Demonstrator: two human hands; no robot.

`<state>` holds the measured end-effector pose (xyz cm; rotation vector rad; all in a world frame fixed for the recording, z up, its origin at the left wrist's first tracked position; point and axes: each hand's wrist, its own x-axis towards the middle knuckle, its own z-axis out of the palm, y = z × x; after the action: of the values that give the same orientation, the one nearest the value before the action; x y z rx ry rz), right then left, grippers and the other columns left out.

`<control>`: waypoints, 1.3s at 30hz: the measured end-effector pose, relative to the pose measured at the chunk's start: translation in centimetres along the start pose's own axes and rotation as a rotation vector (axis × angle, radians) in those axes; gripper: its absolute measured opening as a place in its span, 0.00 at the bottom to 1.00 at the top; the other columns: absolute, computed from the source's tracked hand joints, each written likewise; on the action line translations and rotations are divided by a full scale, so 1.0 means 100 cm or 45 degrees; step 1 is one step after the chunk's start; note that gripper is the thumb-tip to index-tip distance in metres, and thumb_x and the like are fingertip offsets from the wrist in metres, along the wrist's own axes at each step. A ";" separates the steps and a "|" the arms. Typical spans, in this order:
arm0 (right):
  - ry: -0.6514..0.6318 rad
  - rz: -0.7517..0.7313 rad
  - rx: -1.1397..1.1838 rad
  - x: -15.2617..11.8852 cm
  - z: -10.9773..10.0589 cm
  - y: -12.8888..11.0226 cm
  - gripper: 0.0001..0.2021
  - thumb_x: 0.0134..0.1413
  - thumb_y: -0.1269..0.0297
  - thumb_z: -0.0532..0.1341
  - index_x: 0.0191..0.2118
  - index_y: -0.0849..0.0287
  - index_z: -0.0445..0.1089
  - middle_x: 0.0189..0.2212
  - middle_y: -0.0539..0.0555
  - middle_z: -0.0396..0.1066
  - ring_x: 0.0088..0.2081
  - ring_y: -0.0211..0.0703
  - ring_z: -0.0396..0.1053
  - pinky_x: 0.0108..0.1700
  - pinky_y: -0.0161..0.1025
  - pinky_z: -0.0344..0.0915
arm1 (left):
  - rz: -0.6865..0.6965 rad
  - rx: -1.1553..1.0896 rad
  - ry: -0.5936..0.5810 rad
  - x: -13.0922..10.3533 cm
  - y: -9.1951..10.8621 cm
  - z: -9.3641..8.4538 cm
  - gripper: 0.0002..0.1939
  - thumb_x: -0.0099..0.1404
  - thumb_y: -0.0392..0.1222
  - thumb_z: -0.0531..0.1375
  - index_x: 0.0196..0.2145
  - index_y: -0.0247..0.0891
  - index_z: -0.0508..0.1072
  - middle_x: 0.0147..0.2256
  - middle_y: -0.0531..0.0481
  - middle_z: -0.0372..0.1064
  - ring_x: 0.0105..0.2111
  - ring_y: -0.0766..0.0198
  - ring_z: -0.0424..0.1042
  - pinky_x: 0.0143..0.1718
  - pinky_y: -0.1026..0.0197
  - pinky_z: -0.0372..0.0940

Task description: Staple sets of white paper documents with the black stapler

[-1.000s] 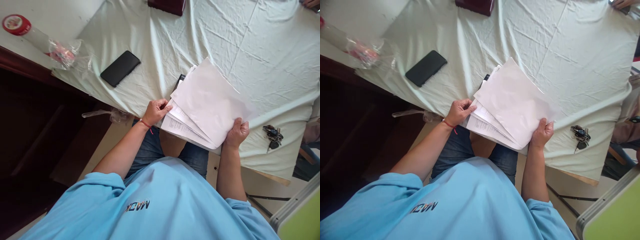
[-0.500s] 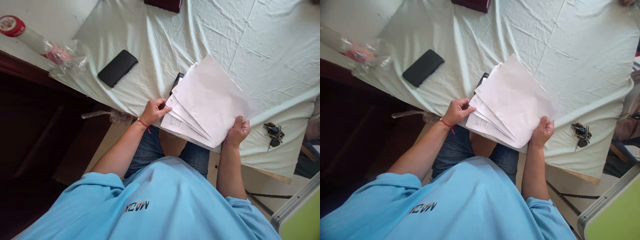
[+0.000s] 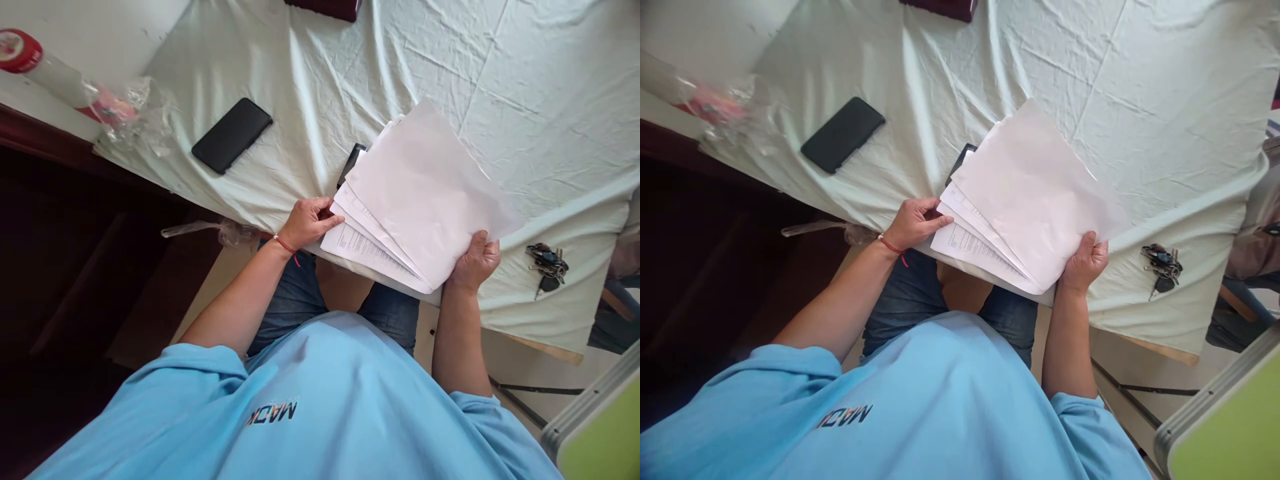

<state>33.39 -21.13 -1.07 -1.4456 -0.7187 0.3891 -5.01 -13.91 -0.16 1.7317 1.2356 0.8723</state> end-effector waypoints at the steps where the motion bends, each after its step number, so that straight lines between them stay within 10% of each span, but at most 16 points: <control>1: 0.003 0.002 0.000 0.000 0.000 0.001 0.23 0.70 0.37 0.72 0.52 0.53 0.83 0.52 0.56 0.89 0.66 0.56 0.86 0.85 0.67 0.72 | 0.005 0.021 0.009 0.000 0.000 0.000 0.34 0.71 0.71 0.73 0.26 0.42 0.68 0.25 0.55 0.65 0.28 0.65 0.60 0.32 0.58 0.56; 9: -0.009 -0.003 -0.018 0.001 0.000 0.003 0.24 0.70 0.35 0.73 0.51 0.52 0.83 0.52 0.56 0.89 0.62 0.54 0.87 0.81 0.64 0.76 | -0.015 0.018 0.143 0.002 0.001 0.006 0.35 0.78 0.75 0.64 0.29 0.41 0.72 0.25 0.53 0.68 0.29 0.64 0.62 0.34 0.57 0.57; 18: -0.012 -0.016 0.052 0.006 -0.002 0.006 0.23 0.69 0.36 0.73 0.49 0.52 0.82 0.50 0.57 0.88 0.61 0.56 0.87 0.81 0.65 0.76 | -0.040 -0.246 -0.101 0.003 -0.001 -0.005 0.18 0.66 0.57 0.73 0.33 0.40 0.79 0.32 0.51 0.78 0.32 0.62 0.71 0.37 0.59 0.67; 27: -0.037 0.014 0.049 0.006 -0.004 0.009 0.23 0.71 0.38 0.72 0.53 0.53 0.85 0.53 0.57 0.87 0.64 0.55 0.86 0.83 0.66 0.74 | -0.047 -0.136 0.065 0.007 -0.004 0.002 0.35 0.73 0.75 0.71 0.27 0.42 0.71 0.25 0.55 0.62 0.29 0.64 0.58 0.33 0.58 0.55; 39: -0.211 0.166 0.081 0.017 -0.017 0.010 0.28 0.57 0.29 0.80 0.44 0.50 0.84 0.50 0.58 0.89 0.62 0.57 0.85 0.78 0.66 0.79 | -0.091 -0.280 0.068 0.006 -0.002 -0.003 0.38 0.71 0.81 0.72 0.30 0.40 0.77 0.29 0.52 0.73 0.31 0.63 0.67 0.34 0.59 0.62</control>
<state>35.86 -21.19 -1.62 -1.4149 -0.7399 0.6333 -5.20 -13.22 -0.17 1.4904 1.1811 0.9787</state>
